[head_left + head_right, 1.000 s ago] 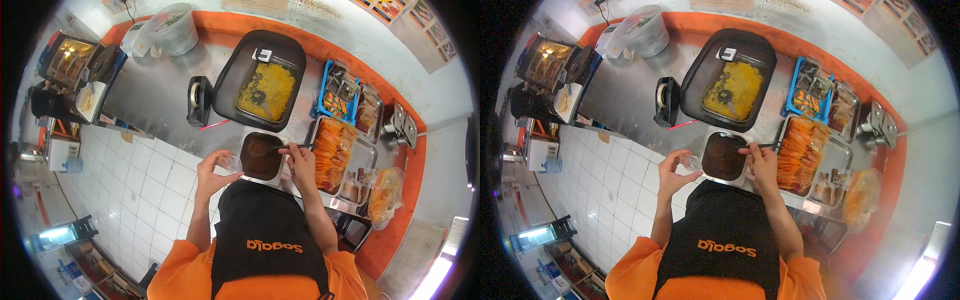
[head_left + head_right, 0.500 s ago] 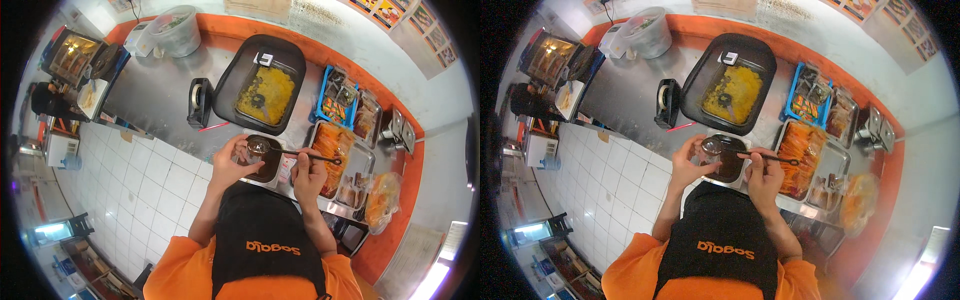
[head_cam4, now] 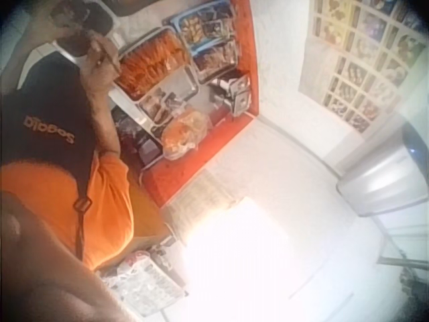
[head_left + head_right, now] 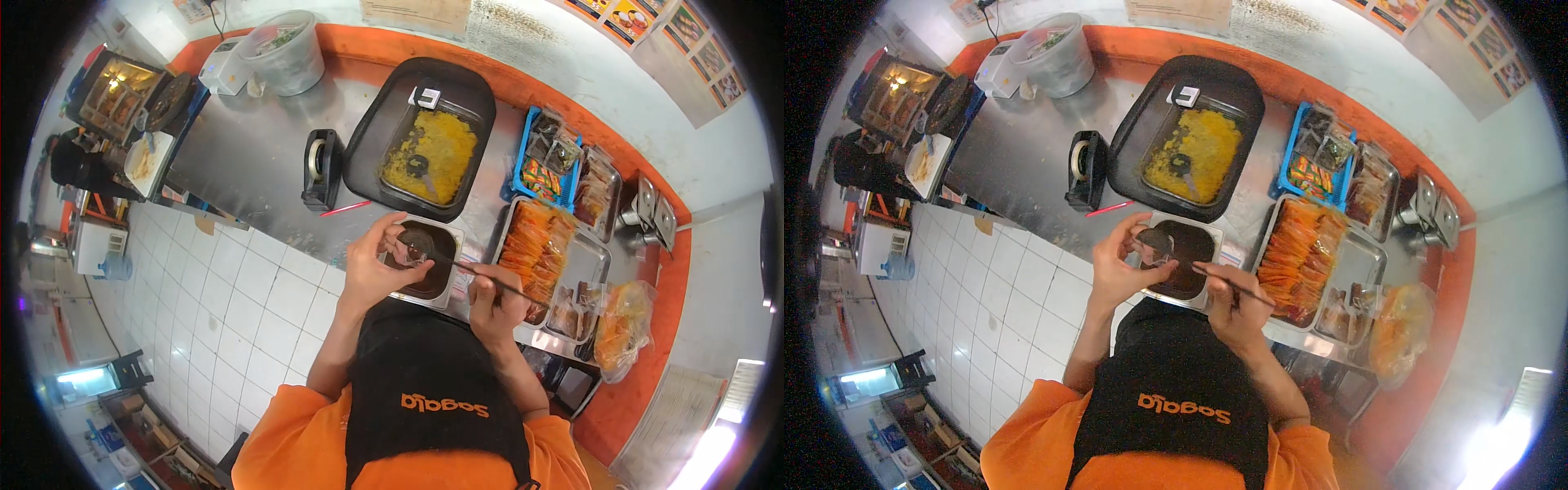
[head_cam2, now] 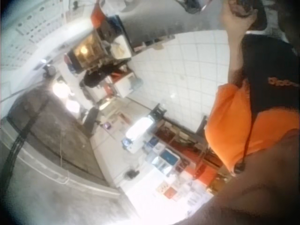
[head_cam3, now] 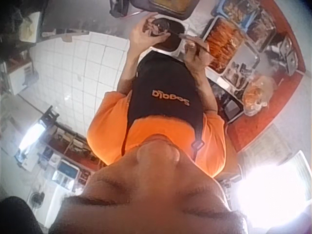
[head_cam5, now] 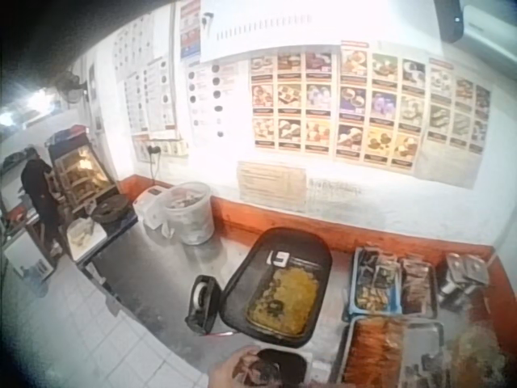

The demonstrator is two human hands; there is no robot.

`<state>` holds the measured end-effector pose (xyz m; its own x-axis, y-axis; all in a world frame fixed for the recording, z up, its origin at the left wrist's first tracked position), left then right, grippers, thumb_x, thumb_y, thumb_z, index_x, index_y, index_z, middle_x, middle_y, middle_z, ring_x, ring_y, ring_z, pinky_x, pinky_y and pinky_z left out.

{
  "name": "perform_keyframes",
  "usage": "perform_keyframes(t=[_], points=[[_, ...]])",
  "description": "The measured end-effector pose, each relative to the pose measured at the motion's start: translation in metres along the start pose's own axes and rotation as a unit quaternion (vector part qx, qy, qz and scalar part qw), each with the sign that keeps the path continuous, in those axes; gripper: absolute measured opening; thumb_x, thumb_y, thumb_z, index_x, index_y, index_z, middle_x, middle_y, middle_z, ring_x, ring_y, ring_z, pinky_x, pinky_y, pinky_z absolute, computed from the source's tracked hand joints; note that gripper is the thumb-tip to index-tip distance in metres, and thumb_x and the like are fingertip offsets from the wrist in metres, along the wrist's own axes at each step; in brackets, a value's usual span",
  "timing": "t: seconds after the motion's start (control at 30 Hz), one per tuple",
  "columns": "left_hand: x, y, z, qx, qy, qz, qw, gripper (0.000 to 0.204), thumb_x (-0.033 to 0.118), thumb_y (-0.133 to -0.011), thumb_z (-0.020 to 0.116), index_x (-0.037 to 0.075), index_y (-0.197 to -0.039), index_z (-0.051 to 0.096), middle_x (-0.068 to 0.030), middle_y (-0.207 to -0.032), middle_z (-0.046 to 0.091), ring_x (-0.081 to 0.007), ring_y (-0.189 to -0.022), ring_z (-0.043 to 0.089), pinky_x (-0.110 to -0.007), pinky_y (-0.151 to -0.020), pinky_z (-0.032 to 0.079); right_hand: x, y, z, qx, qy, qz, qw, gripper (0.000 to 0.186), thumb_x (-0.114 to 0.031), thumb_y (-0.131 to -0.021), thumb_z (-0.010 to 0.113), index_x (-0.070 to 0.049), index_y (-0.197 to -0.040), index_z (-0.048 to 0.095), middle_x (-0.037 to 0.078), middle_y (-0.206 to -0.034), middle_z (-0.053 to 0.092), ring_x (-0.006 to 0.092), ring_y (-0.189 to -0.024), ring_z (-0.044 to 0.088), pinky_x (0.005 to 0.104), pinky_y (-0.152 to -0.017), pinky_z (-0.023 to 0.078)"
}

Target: The person packs a food box into a plastic bag, applies a printed receipt label to it, and then ladles sauce into small plastic pouches using a spoon.

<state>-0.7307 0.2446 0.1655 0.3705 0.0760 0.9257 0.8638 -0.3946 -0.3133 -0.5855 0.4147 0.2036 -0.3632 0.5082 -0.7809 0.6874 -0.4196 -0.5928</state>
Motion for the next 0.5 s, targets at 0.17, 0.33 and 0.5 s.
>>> perform_keyframes(t=[0.17,0.33,0.5], points=[[-0.013,0.004,-0.007,-0.001,0.003,-0.048,0.999,0.075,0.002,-0.068,0.094,-0.003,-0.136,0.061,-0.0031,-0.098,0.070,-0.0072,-0.080,0.064,-0.026,-0.075,0.057,0.041,0.010,-0.005,0.113,-0.169,0.207,0.957,0.011,-0.007,-0.107,0.059,0.002,-0.113,0.061,0.007,-0.085,0.068,0.0073,-0.063,0.056,0.0209,-0.057,0.043],[-0.007,0.003,-0.021,0.029,-0.036,-0.042,0.998,0.076,0.005,-0.067,0.095,-0.001,-0.134,0.062,-0.0037,-0.093,0.070,-0.0069,-0.075,0.064,-0.024,-0.073,0.057,0.047,-0.001,0.017,-0.047,0.056,0.162,0.984,0.019,-0.008,-0.096,0.074,-0.003,-0.114,0.070,0.005,-0.097,0.067,0.0146,-0.082,0.063,0.0268,-0.071,0.050],[0.026,0.002,0.000,0.008,0.009,-0.004,1.000,0.071,0.001,-0.068,0.096,-0.003,-0.131,0.062,-0.0056,-0.097,0.070,-0.0091,-0.079,0.067,-0.026,-0.075,0.058,0.013,-0.011,0.036,-0.124,0.142,-0.027,0.982,0.034,-0.012,-0.085,0.084,-0.004,-0.116,0.073,0.007,-0.101,0.073,0.0315,-0.094,0.067,0.0416,-0.093,0.049]])
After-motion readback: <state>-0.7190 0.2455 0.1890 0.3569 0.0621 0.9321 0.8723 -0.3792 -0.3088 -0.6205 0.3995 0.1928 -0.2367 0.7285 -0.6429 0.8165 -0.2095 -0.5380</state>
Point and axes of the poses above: each hand's wrist, its own y-axis away from the middle knuckle, its own z-axis out of the palm, x = y × z, the point moved 6 cm from there along -y, towards the middle knuckle
